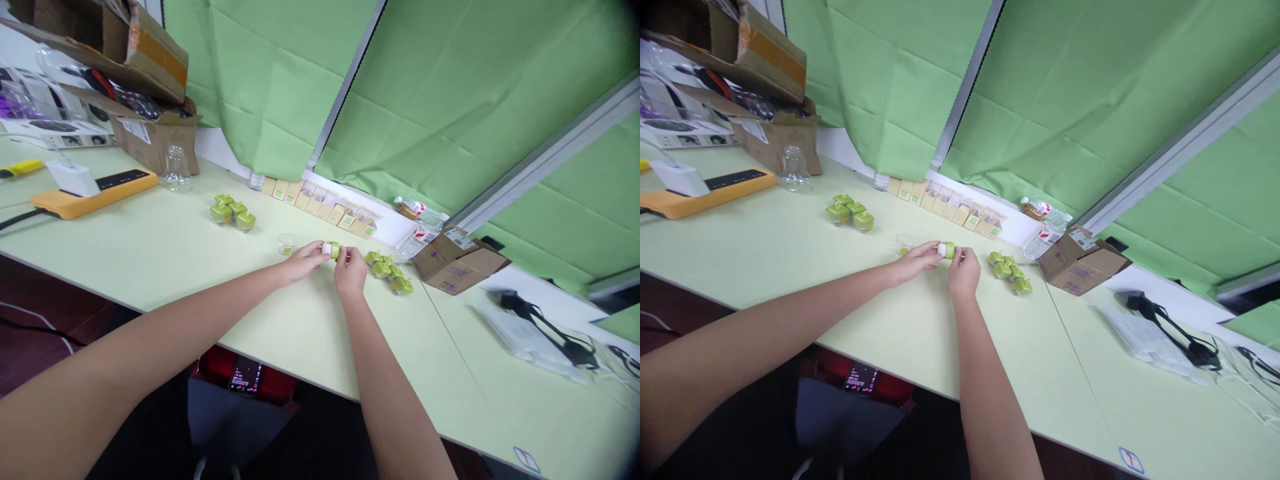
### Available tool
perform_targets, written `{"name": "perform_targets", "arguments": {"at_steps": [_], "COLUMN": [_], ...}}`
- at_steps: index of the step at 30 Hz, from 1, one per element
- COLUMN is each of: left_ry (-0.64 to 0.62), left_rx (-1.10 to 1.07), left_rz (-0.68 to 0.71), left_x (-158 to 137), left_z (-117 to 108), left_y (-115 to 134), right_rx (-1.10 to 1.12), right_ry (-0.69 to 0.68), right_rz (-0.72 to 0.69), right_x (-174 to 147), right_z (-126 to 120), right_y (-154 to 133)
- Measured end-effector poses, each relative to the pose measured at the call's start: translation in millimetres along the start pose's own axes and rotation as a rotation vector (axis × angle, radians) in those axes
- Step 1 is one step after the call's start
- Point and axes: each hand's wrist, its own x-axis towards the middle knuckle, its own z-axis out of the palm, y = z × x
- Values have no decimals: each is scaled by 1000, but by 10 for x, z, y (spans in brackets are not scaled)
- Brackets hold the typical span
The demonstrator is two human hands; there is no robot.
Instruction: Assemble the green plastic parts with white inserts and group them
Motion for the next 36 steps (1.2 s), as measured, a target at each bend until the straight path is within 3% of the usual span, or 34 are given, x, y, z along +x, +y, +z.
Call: {"name": "perform_targets", "arguments": {"at_steps": [5,8,12,17,26,31,36], "left_ry": [-28,-60,55,97,216,233,265], "left_rx": [5,-4,2,-16,68,277,820], "left_rz": [38,99,51,25,71,146,486], "left_x": [4,27,65,82,154,94,12], "left_z": [-1,0,-44,-113,-133,-155,-328], "left_y": [-19,-54,-89,-111,-216,-123,167], "right_rx": [-20,156,383,316,209,194,529], "right_ry": [34,-13,-139,-205,-197,-159,-66], "right_rz": [12,52,63,-29,-41,-38,207], "right_x": [21,6,-46,-101,-139,-116,-4], "right_z": [-20,0,45,33,-35,-14,25], "right_y": [46,13,-83,-185,-299,-269,-157]}}
